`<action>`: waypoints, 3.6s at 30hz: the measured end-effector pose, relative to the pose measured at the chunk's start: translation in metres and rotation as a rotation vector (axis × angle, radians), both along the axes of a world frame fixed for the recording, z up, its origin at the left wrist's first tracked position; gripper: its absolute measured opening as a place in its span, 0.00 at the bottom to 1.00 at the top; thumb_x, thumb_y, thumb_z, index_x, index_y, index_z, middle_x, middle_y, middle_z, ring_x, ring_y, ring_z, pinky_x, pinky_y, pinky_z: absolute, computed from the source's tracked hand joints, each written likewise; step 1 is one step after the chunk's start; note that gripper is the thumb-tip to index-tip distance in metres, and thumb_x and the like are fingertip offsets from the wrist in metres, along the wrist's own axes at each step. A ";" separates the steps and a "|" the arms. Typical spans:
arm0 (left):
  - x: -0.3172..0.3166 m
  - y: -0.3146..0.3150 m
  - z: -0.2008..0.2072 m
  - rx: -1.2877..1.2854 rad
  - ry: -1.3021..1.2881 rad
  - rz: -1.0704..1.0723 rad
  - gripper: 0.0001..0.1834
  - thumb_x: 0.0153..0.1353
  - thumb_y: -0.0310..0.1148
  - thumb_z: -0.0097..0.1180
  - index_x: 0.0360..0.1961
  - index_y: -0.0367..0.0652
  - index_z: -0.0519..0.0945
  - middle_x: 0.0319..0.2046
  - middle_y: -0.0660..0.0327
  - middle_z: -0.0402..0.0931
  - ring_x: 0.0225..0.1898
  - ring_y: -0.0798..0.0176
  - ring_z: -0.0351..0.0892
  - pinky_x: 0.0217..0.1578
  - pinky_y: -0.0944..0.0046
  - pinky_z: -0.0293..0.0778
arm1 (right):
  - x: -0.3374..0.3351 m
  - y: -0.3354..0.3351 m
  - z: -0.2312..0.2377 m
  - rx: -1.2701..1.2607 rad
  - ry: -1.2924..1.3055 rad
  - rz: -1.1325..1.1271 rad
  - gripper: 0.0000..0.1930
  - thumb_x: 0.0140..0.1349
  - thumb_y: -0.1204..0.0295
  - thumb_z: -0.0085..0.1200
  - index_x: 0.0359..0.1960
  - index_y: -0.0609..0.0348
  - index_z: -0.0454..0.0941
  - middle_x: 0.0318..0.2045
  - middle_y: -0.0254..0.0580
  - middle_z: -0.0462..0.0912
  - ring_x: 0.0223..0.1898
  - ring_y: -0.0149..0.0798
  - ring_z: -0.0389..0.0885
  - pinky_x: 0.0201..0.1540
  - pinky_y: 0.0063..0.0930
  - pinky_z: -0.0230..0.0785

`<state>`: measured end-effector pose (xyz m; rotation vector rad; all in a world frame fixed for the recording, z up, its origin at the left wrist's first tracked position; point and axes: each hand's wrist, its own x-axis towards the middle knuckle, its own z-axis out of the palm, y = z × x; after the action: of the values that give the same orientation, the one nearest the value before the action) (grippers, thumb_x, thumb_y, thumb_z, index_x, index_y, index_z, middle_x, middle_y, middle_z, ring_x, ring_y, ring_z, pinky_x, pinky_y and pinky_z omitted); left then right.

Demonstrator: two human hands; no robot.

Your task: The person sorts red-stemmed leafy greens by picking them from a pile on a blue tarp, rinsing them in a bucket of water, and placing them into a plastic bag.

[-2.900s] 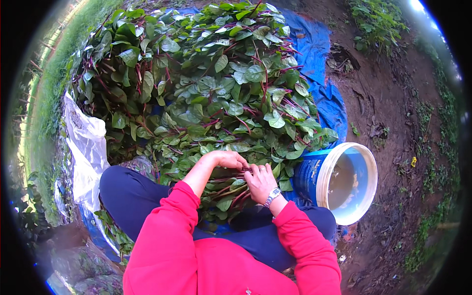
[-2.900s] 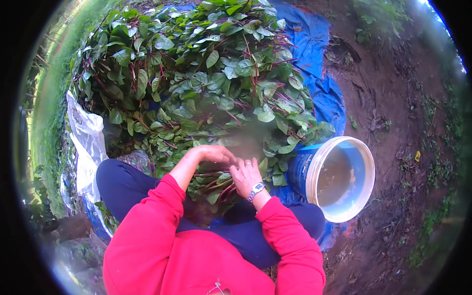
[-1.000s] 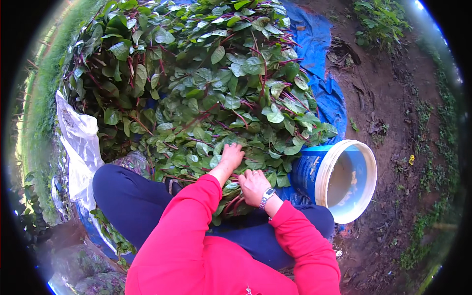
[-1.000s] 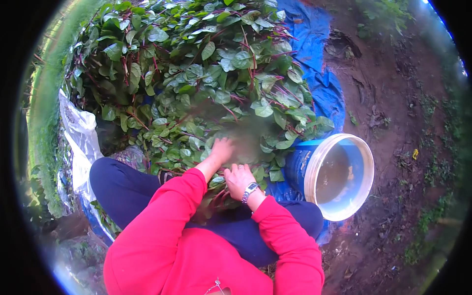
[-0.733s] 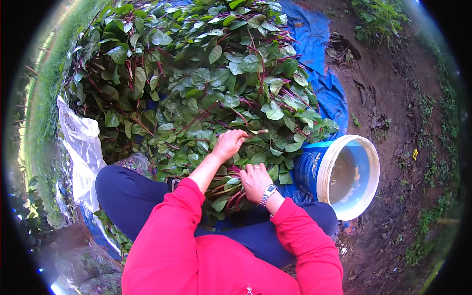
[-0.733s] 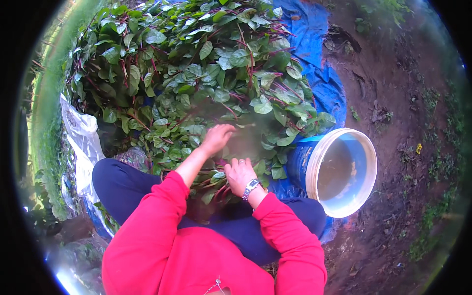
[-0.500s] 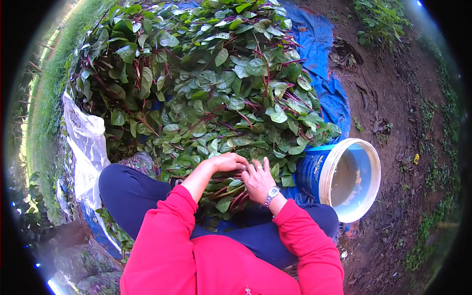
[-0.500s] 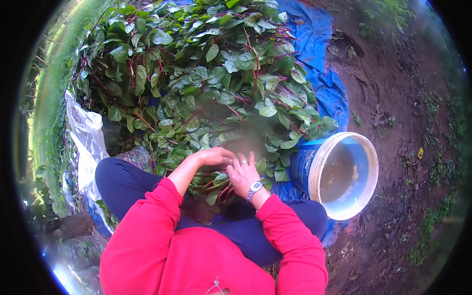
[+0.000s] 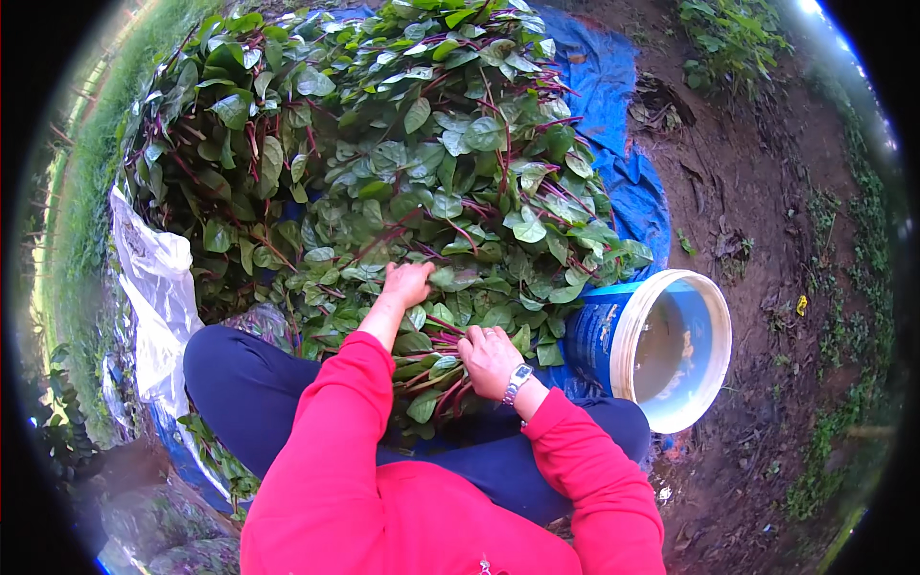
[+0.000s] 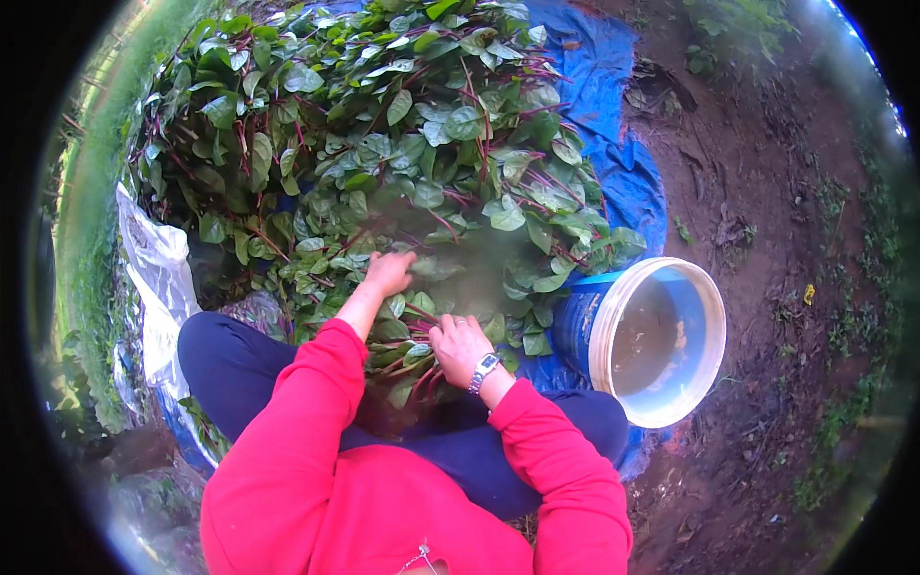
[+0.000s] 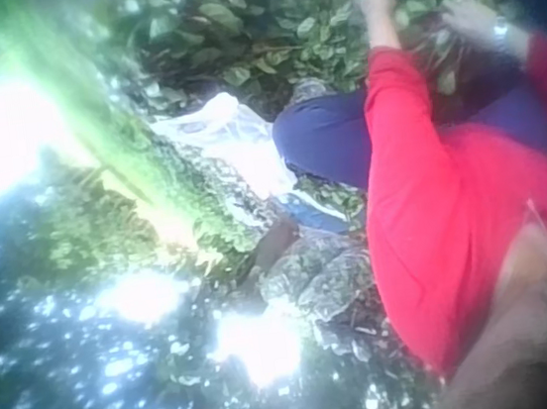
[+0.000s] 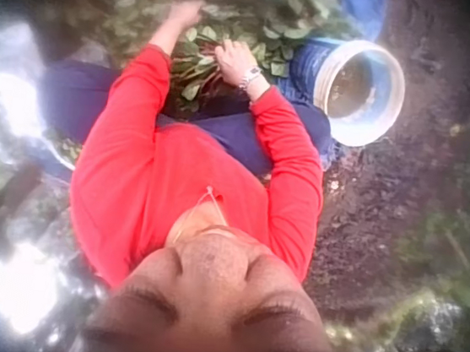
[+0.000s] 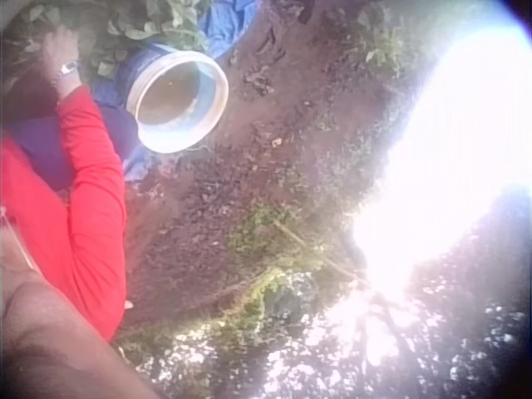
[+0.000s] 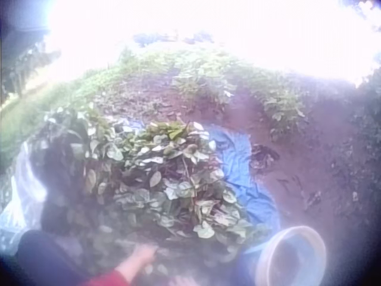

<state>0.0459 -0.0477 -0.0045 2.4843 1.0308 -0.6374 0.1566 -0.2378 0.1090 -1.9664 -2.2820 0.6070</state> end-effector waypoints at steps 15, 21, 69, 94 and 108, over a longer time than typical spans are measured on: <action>-0.004 -0.021 0.048 -0.949 -0.222 -0.010 0.24 0.51 0.33 0.45 0.53 0.51 0.71 0.33 0.57 0.78 0.34 0.63 0.74 0.38 0.62 0.69 | -0.006 0.002 0.003 0.181 -0.023 0.084 0.09 0.45 0.72 0.50 0.30 0.57 0.71 0.37 0.43 0.71 0.51 0.46 0.67 0.58 0.65 0.45; 0.008 -0.016 0.053 -0.960 -0.049 -0.143 0.27 0.49 0.30 0.43 0.55 0.48 0.69 0.38 0.53 0.78 0.38 0.60 0.75 0.41 0.61 0.68 | -0.006 0.006 0.007 0.162 -0.059 0.119 0.08 0.45 0.70 0.50 0.29 0.55 0.71 0.38 0.43 0.71 0.54 0.49 0.65 0.57 0.71 0.39; -0.009 0.011 -0.015 0.149 -0.419 0.435 0.12 0.54 0.37 0.50 0.40 0.51 0.78 0.37 0.56 0.74 0.43 0.54 0.74 0.42 0.53 0.71 | -0.001 0.009 0.006 0.053 -0.012 0.041 0.11 0.42 0.73 0.51 0.31 0.59 0.70 0.34 0.47 0.70 0.38 0.47 0.72 0.41 0.39 0.64; -0.046 0.026 -0.029 0.365 0.082 0.333 0.10 0.56 0.35 0.47 0.38 0.56 0.78 0.43 0.61 0.67 0.50 0.58 0.65 0.44 0.52 0.63 | -0.003 0.006 0.005 0.056 0.015 0.046 0.12 0.40 0.73 0.52 0.30 0.58 0.69 0.33 0.47 0.69 0.39 0.47 0.71 0.39 0.39 0.64; -0.003 -0.040 0.045 -0.747 -0.485 0.067 0.18 0.61 0.42 0.47 0.46 0.44 0.76 0.45 0.55 0.73 0.50 0.55 0.70 0.52 0.61 0.64 | -0.003 0.003 0.001 0.220 -0.107 0.041 0.10 0.43 0.71 0.51 0.30 0.57 0.71 0.40 0.45 0.71 0.51 0.50 0.66 0.54 0.59 0.53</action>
<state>0.0430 -0.0874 0.0409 1.7984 0.5445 -0.2889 0.1532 -0.2349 0.1100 -1.8944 -2.3394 0.2457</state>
